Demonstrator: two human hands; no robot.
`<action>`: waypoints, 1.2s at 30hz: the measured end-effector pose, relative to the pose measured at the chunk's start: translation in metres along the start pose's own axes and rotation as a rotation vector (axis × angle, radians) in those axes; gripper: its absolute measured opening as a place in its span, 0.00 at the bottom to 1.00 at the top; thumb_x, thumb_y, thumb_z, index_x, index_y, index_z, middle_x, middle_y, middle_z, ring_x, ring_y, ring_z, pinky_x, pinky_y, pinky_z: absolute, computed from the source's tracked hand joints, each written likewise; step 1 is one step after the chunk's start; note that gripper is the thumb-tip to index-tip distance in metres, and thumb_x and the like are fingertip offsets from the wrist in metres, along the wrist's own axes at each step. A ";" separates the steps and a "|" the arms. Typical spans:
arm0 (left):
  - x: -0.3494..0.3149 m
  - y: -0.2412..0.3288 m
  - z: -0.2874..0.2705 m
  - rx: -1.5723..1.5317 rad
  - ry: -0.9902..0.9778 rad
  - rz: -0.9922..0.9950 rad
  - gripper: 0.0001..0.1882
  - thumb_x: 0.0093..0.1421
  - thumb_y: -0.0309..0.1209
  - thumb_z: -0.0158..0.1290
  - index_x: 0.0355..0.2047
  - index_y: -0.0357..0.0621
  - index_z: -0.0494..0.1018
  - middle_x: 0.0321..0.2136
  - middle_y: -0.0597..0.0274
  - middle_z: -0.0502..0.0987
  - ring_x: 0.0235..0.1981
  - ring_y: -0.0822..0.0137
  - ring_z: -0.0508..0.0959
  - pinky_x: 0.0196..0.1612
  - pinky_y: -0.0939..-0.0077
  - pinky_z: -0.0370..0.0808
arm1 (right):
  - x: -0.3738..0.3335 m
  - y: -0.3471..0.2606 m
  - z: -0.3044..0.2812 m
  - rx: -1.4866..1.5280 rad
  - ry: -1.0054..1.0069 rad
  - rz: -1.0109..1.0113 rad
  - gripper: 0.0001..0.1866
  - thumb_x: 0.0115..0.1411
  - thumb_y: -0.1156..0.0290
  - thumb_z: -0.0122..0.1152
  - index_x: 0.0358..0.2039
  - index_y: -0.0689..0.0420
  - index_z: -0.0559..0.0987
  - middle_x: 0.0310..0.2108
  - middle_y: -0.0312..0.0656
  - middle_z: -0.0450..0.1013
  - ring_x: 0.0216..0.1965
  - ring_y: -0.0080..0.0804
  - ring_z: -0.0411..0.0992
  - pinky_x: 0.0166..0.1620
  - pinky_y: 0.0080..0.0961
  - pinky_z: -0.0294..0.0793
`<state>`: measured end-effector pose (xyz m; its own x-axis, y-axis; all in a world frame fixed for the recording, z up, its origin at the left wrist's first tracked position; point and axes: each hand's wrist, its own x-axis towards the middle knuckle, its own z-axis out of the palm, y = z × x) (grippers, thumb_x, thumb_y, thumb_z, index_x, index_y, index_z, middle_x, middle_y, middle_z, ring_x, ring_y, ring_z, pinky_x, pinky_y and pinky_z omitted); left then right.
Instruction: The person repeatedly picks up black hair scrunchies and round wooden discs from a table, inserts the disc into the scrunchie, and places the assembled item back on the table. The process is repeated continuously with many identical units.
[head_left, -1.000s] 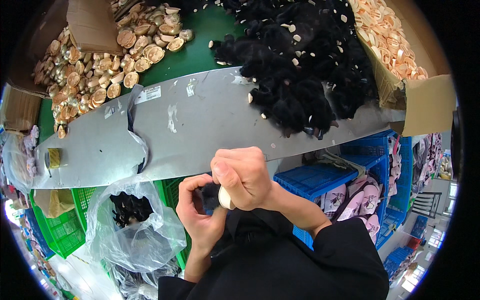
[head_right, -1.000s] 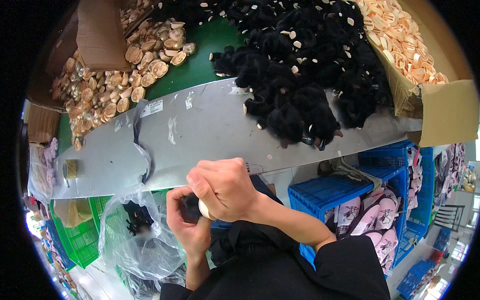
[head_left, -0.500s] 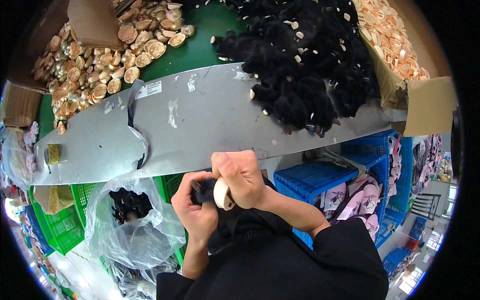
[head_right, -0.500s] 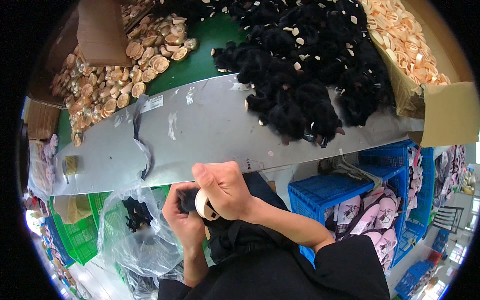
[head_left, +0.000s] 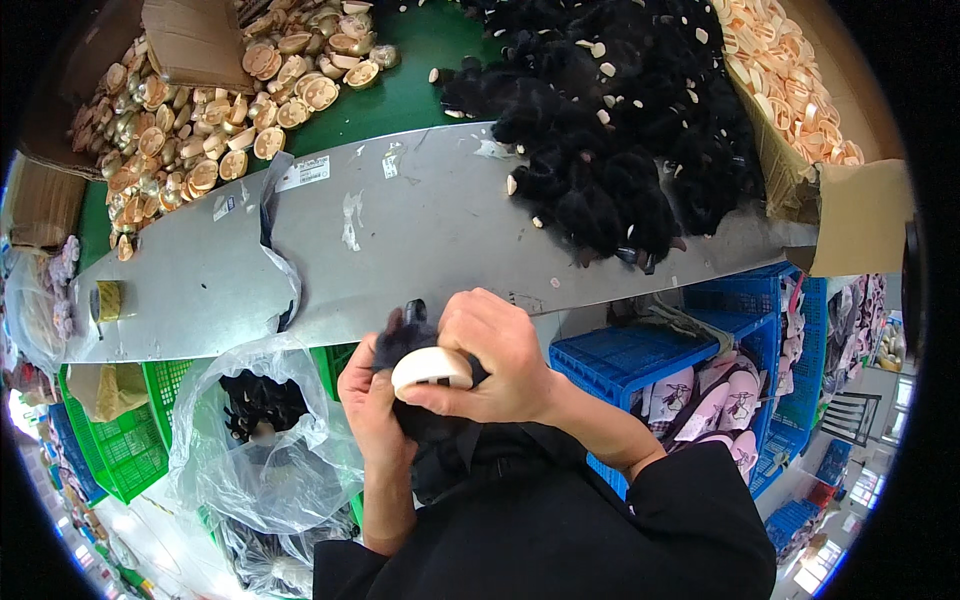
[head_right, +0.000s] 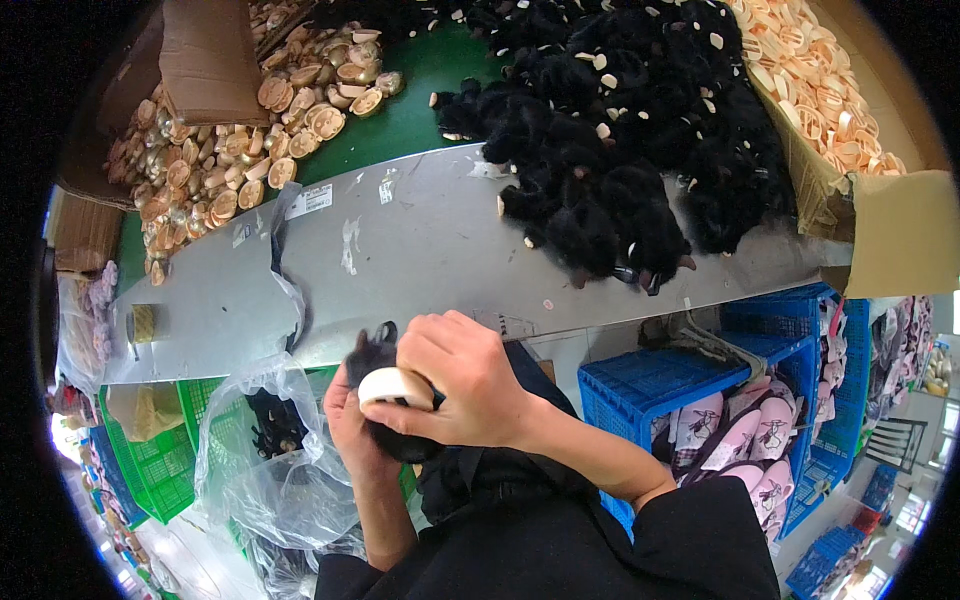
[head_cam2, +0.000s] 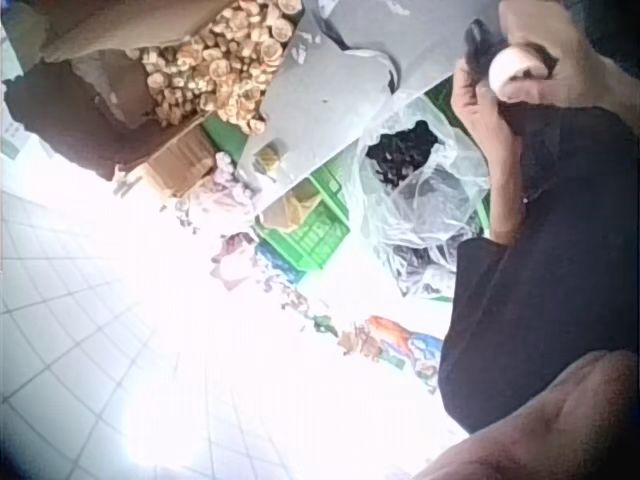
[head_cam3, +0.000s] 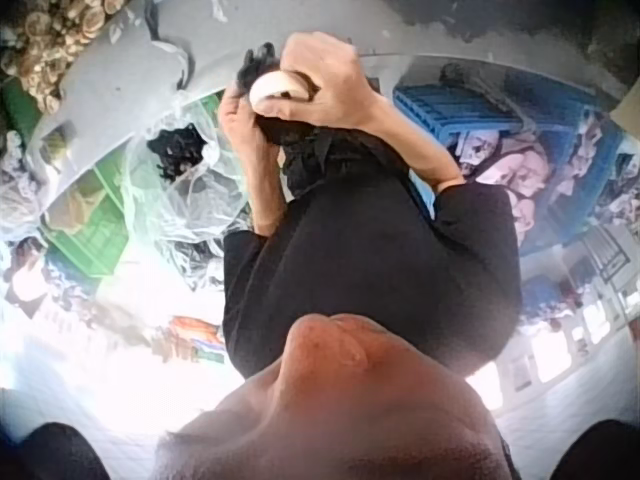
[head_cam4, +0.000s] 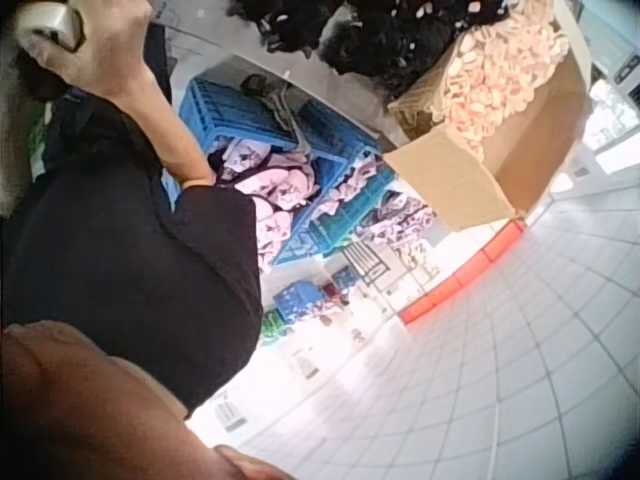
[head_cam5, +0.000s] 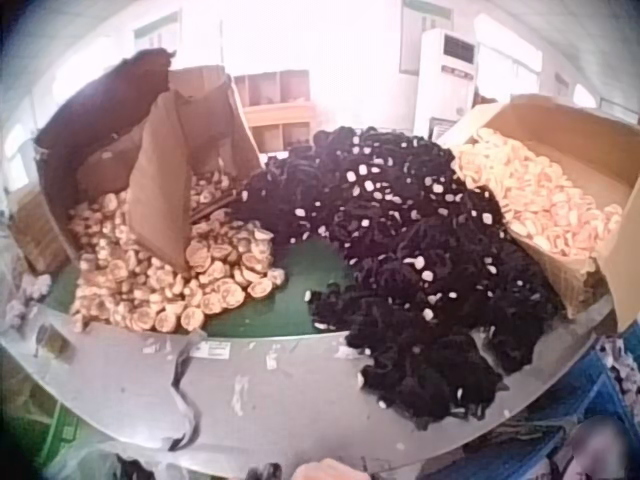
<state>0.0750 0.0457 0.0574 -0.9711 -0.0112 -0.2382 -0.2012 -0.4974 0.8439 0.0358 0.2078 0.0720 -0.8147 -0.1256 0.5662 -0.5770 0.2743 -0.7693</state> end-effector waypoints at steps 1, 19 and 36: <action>0.000 -0.002 -0.003 -0.151 -0.049 -0.037 0.24 0.66 0.30 0.52 0.59 0.28 0.67 0.47 0.52 0.79 0.41 0.67 0.82 0.47 0.74 0.79 | 0.000 -0.001 0.000 0.022 0.004 0.024 0.25 0.45 0.59 0.82 0.21 0.55 0.70 0.21 0.39 0.66 0.20 0.34 0.65 0.24 0.28 0.61; 0.007 -0.006 0.008 0.798 0.087 0.642 0.13 0.62 0.30 0.61 0.29 0.37 0.68 0.25 0.57 0.67 0.26 0.63 0.65 0.29 0.73 0.61 | -0.004 -0.003 0.013 -0.228 0.211 -0.078 0.20 0.49 0.69 0.75 0.17 0.56 0.67 0.19 0.38 0.61 0.20 0.36 0.60 0.26 0.31 0.59; 0.011 -0.008 0.011 0.820 -0.041 0.621 0.09 0.62 0.27 0.58 0.32 0.39 0.68 0.26 0.59 0.65 0.27 0.63 0.63 0.30 0.71 0.60 | 0.006 -0.004 0.009 0.184 0.023 0.294 0.11 0.63 0.73 0.41 0.37 0.64 0.73 0.36 0.48 0.69 0.34 0.36 0.68 0.41 0.30 0.70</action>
<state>0.0644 0.0587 0.0535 -0.9343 -0.0271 0.3554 0.3270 0.3318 0.8849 0.0324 0.1975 0.0757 -0.9474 -0.0448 0.3170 -0.3201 0.1189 -0.9399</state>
